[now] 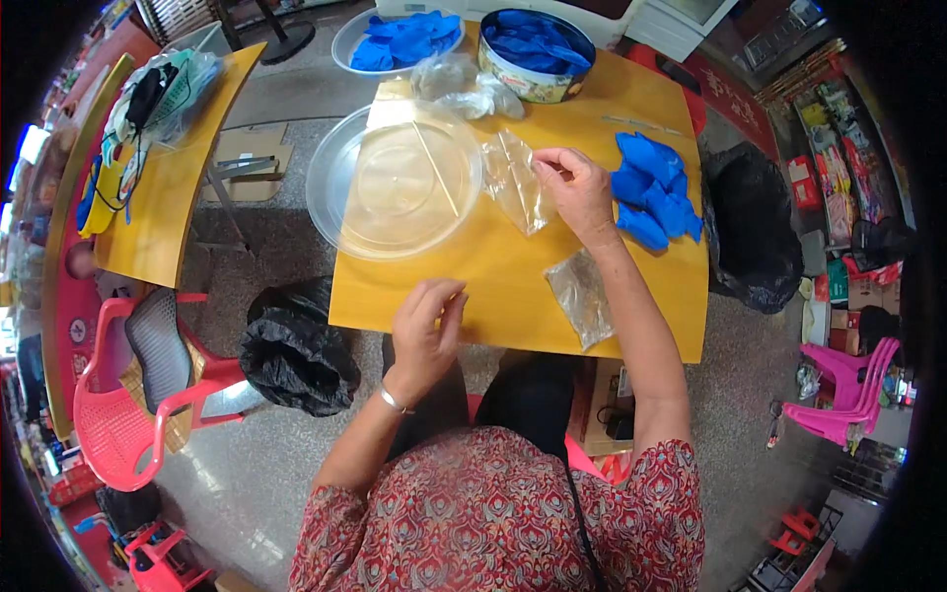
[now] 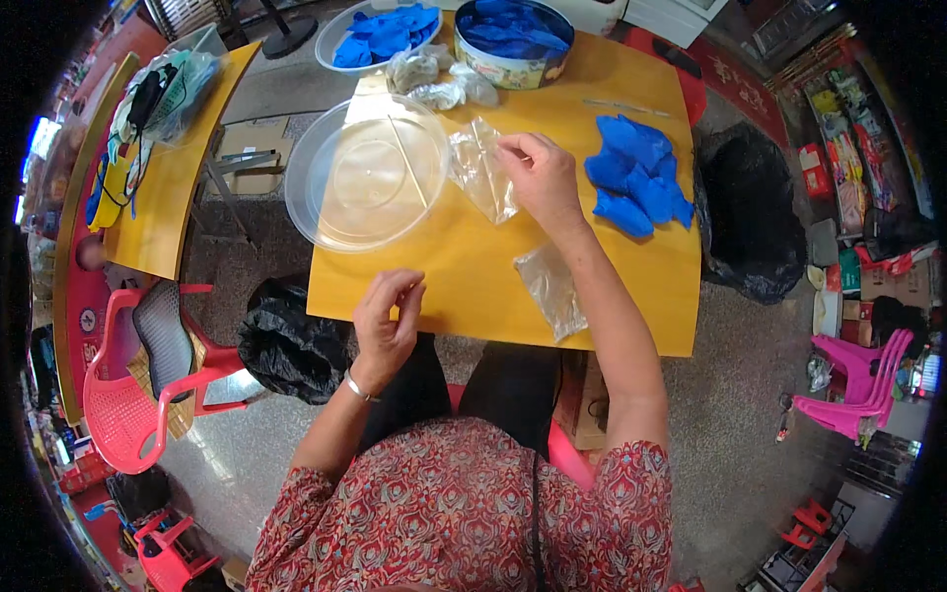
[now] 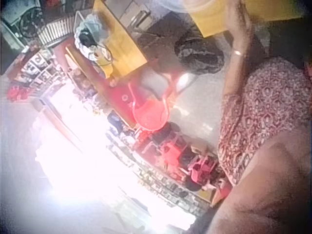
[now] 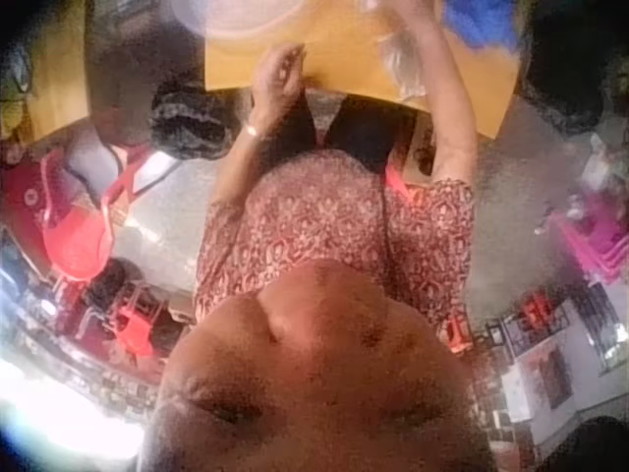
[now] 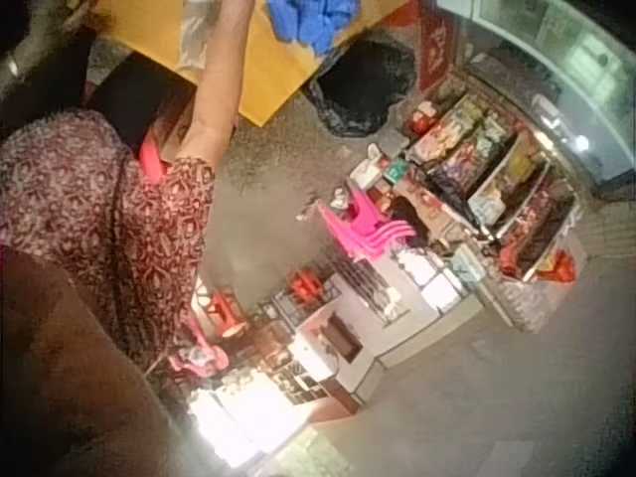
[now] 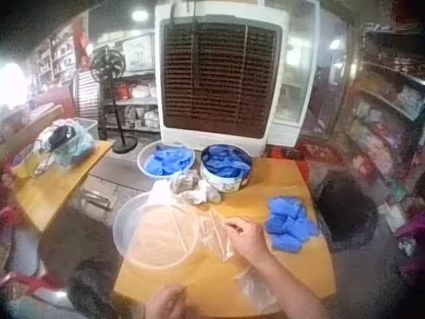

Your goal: The person sits at a table and repeatedly stuffs small beige granular material from a plastic bag into blue balloon-like pouches. They open each pouch, pour in the material, and tie off the opening. The process is repeated for multiple pouches throughout the clip.

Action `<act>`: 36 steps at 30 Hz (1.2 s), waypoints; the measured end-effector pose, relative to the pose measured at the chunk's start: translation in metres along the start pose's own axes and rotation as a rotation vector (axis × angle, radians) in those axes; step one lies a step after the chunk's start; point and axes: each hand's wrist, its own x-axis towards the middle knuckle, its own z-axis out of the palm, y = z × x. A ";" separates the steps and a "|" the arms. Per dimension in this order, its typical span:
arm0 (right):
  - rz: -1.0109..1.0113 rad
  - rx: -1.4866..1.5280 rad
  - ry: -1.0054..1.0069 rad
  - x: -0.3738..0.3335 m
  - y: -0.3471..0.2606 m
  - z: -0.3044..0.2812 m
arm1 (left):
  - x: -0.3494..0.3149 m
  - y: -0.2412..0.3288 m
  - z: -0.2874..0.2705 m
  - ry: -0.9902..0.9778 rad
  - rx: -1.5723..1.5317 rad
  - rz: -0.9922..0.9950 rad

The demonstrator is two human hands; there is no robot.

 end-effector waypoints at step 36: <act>-0.159 -0.790 -0.797 0.226 0.106 0.004 | 0.010 -0.052 -0.011 -0.060 0.036 0.086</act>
